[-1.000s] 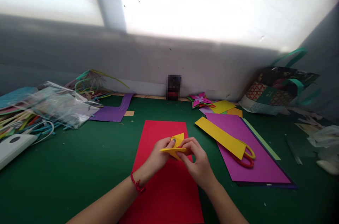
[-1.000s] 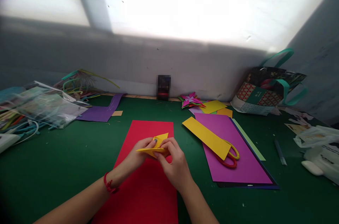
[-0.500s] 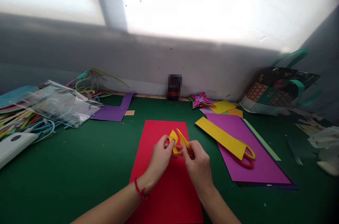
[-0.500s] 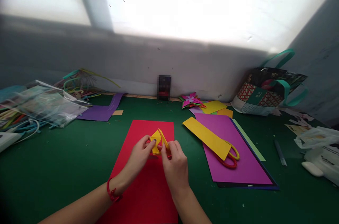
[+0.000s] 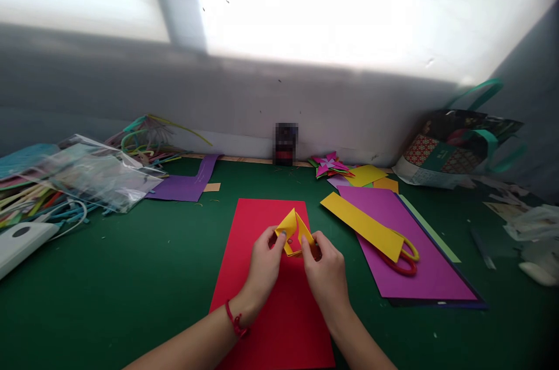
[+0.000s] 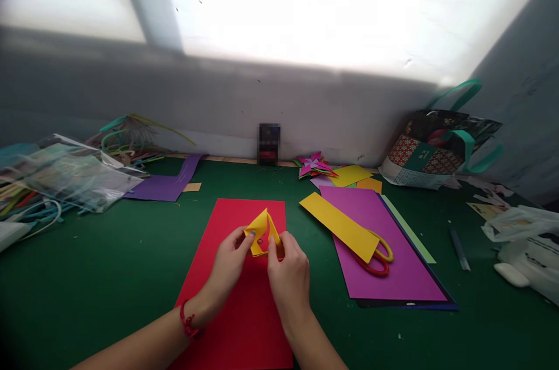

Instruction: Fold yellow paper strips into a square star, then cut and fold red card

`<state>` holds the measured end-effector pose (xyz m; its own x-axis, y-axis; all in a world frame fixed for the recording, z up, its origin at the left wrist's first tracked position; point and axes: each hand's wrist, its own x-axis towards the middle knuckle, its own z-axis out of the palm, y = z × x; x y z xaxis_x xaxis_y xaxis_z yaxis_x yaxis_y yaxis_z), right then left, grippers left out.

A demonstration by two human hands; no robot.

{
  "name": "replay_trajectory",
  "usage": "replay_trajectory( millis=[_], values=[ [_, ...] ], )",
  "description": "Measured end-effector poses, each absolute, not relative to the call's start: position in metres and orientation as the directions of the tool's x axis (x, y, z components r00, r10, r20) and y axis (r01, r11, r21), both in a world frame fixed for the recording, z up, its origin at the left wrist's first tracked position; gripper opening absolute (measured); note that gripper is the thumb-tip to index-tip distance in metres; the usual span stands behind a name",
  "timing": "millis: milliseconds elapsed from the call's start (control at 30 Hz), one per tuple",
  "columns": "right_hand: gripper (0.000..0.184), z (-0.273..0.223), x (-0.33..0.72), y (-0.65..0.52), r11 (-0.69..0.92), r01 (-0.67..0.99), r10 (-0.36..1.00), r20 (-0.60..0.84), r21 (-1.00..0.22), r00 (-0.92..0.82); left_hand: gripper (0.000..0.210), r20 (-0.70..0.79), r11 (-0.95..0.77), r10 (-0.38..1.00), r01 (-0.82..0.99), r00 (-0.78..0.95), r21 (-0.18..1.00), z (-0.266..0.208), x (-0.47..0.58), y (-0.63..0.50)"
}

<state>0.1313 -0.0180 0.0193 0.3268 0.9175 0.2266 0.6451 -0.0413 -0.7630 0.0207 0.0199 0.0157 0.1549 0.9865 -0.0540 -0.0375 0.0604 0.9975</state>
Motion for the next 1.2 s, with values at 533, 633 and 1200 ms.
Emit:
replay_trajectory(
  millis=[533,633,1200],
  values=[
    [0.029,0.027,0.153,-0.012,0.029,0.618,0.941,0.23,-0.786,0.249,0.027,0.065,-0.091,0.9,0.04,0.431,0.995,0.03,0.011,0.036],
    [0.029,0.027,0.154,-0.012,0.042,0.622,0.95,0.225,-0.782,0.219,0.031,-0.002,0.007,0.894,-0.009,0.448,1.0,0.028,0.01,0.037],
    [0.021,0.02,0.154,-0.006,0.118,0.437,0.984,0.165,-0.892,0.072,0.024,-0.005,0.044,0.957,-0.131,0.289,0.99,0.016,0.012,0.041]
  ],
)
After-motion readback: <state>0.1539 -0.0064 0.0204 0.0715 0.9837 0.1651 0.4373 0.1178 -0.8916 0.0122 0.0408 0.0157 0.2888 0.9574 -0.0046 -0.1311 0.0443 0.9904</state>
